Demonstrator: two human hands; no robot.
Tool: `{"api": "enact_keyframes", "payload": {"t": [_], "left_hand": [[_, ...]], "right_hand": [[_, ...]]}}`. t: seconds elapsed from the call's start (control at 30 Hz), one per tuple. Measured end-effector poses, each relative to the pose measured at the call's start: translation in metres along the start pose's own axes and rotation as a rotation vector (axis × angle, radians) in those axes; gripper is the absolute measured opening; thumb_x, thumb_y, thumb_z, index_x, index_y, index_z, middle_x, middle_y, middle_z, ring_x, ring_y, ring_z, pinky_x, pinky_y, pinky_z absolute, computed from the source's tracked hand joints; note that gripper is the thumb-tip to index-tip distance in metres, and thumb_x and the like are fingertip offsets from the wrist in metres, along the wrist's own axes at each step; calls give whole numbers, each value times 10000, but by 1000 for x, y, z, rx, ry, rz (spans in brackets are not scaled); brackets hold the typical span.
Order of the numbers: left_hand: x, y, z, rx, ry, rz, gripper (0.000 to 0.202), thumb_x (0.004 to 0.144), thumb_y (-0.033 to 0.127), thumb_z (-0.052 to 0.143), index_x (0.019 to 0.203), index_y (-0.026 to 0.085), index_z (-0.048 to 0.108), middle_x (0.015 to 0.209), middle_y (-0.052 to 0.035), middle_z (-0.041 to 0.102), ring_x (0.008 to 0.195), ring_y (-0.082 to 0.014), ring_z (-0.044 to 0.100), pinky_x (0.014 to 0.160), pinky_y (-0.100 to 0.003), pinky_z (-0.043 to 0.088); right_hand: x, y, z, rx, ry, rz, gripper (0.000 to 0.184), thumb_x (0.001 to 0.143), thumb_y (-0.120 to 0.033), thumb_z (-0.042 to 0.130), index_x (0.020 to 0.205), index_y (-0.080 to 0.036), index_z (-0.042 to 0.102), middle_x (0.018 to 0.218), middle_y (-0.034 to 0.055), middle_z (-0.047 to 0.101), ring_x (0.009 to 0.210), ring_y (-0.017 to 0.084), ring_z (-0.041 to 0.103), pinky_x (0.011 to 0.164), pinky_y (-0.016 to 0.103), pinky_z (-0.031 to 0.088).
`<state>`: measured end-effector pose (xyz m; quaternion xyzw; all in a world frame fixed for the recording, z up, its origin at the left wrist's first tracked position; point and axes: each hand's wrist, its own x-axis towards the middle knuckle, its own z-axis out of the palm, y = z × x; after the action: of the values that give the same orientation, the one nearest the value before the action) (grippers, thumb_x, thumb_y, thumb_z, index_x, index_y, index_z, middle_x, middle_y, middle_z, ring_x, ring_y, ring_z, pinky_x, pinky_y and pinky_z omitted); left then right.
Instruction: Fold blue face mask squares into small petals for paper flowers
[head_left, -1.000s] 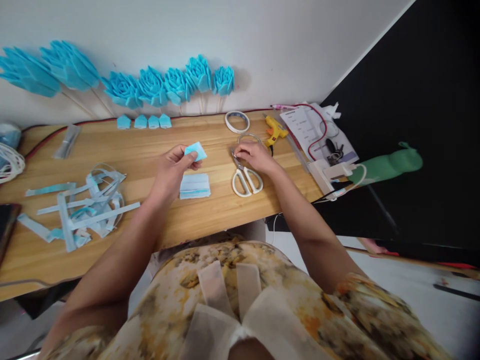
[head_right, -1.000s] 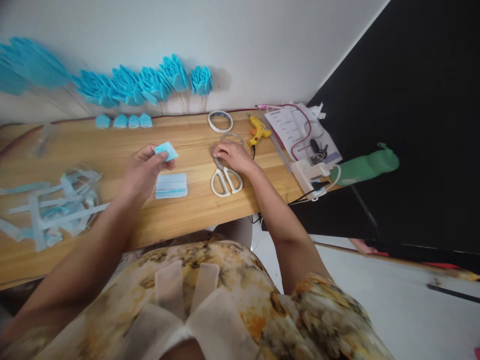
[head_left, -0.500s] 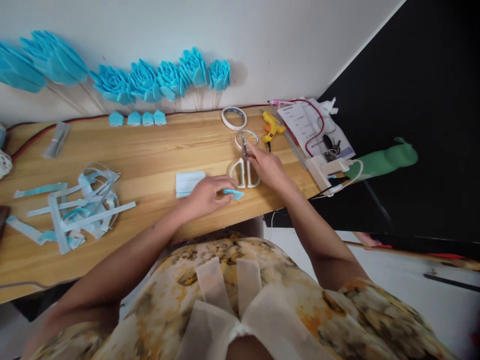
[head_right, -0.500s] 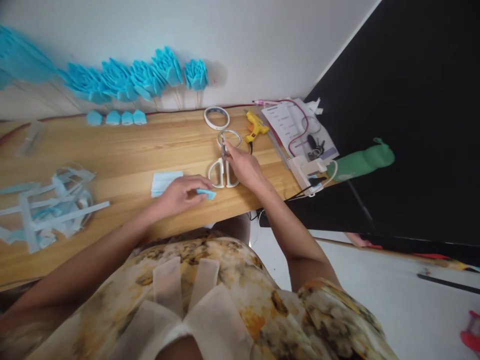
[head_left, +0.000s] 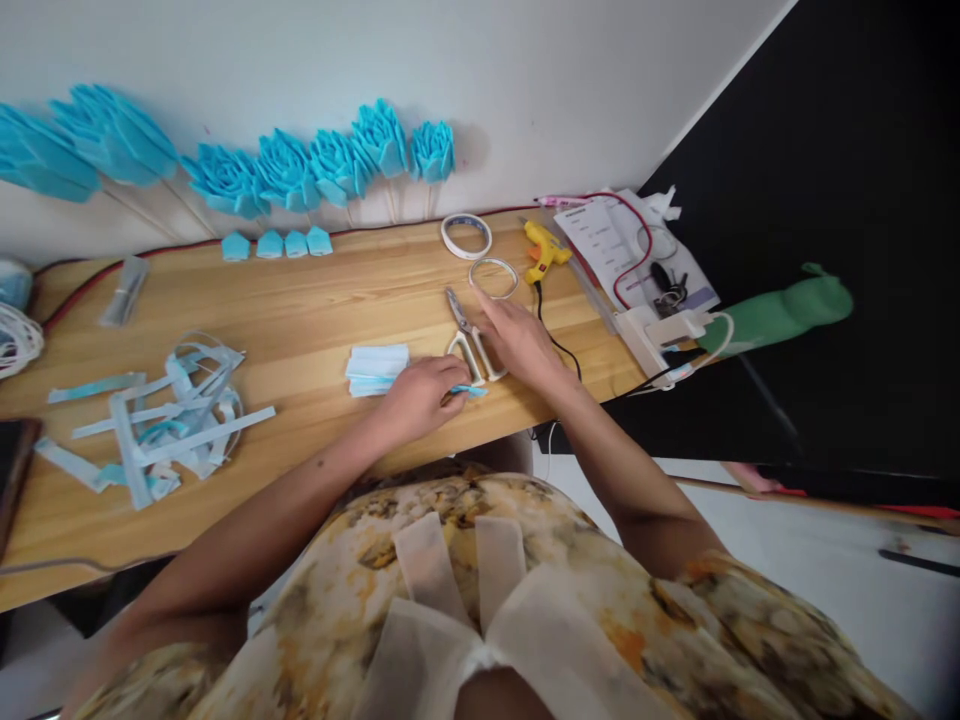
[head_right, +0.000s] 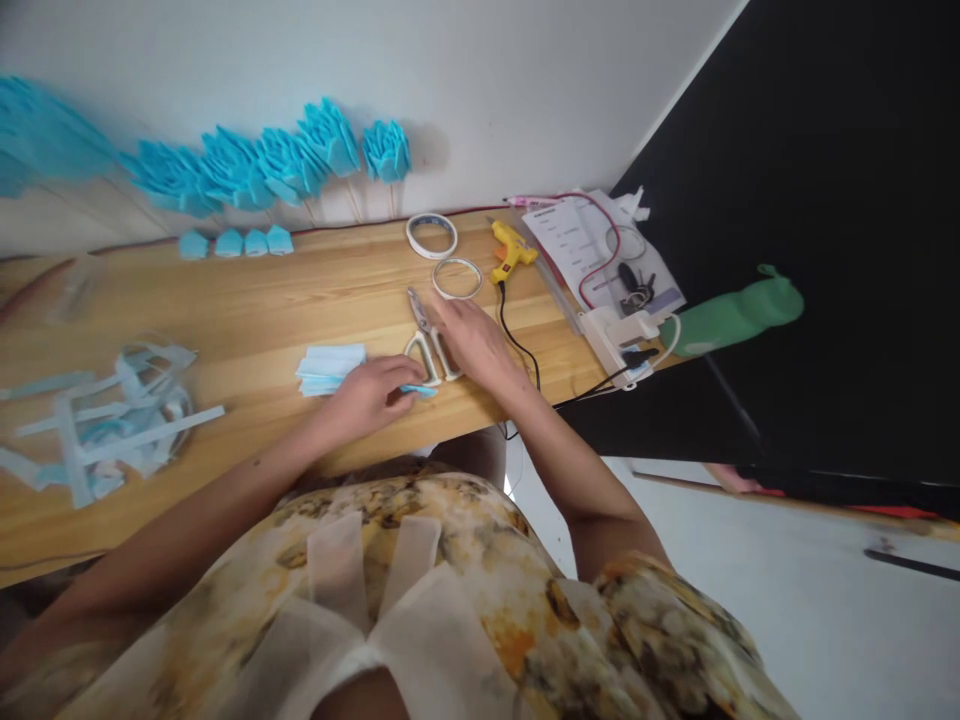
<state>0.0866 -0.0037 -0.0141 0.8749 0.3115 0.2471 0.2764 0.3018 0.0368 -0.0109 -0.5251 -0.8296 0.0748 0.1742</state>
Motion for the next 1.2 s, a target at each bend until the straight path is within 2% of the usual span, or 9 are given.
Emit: {"api": "enact_keyframes", "payload": {"t": [0.13,0.23,0.43,0.63,0.77,0.93,1.03,1.13,1.2], "left_hand": [[1,2,-2,27,-28,-15,158,884,122,541,928,149,690,1060,-118,746,974,-254,694,873,-362,530],[1,7,-3,111,-74,-21,161,901,131,541,932,151,697,1061,-120,746,985,-262,694,890,-376,526],[-1,18,-4,261,-195,7,216,956,157,490,957,125,704,1066,-134,730,969,-278,684,913,-412,510],[-7,16,-11,172,-157,-66,164,918,137,530,869,157,685,905,-93,720,864,-240,673,792,-340,508],[-6,13,-8,75,-106,-41,149,906,133,544,906,161,690,1010,-99,746,967,-251,686,910,-378,516],[-6,12,-6,36,-57,72,127,922,177,560,883,186,680,957,-58,770,915,-214,709,1104,-457,428],[-7,13,-8,17,-57,136,145,927,188,554,875,177,689,904,-66,767,882,-215,703,1025,-419,478],[-6,15,-8,22,-73,143,160,919,178,551,868,169,703,853,-73,753,847,-222,692,862,-368,513],[-6,16,-8,34,-81,128,167,913,179,550,860,165,708,857,-84,751,845,-231,691,800,-355,504]], "right_hand": [[-37,3,-6,-100,-17,74,520,998,-226,437,1516,-185,454,1186,142,709,1106,316,635,960,480,530],[-49,-2,-1,-126,3,149,483,975,-195,446,1448,-144,527,1149,139,713,1067,302,638,937,446,534],[-36,-5,3,-83,32,131,472,912,-92,446,1342,-184,618,1082,106,712,1002,254,649,893,382,527],[-25,17,-1,-127,47,182,467,911,-77,462,1346,-149,614,1025,128,714,970,277,647,849,398,529],[-21,25,-1,-78,61,180,464,930,-92,454,1360,-182,603,1010,107,713,979,271,647,884,410,535],[-18,15,-12,-112,124,190,386,955,-177,516,1325,-148,625,1123,153,711,1046,305,630,954,461,501],[-12,-1,-14,5,152,134,269,978,-217,517,1186,-178,684,1039,109,726,957,257,643,903,401,501],[-5,-20,-6,159,62,71,172,969,-249,574,1055,-198,714,946,66,728,872,207,645,823,327,488],[1,-30,2,164,18,52,151,954,-258,613,1044,-199,719,962,69,729,897,207,642,815,315,473]]}}
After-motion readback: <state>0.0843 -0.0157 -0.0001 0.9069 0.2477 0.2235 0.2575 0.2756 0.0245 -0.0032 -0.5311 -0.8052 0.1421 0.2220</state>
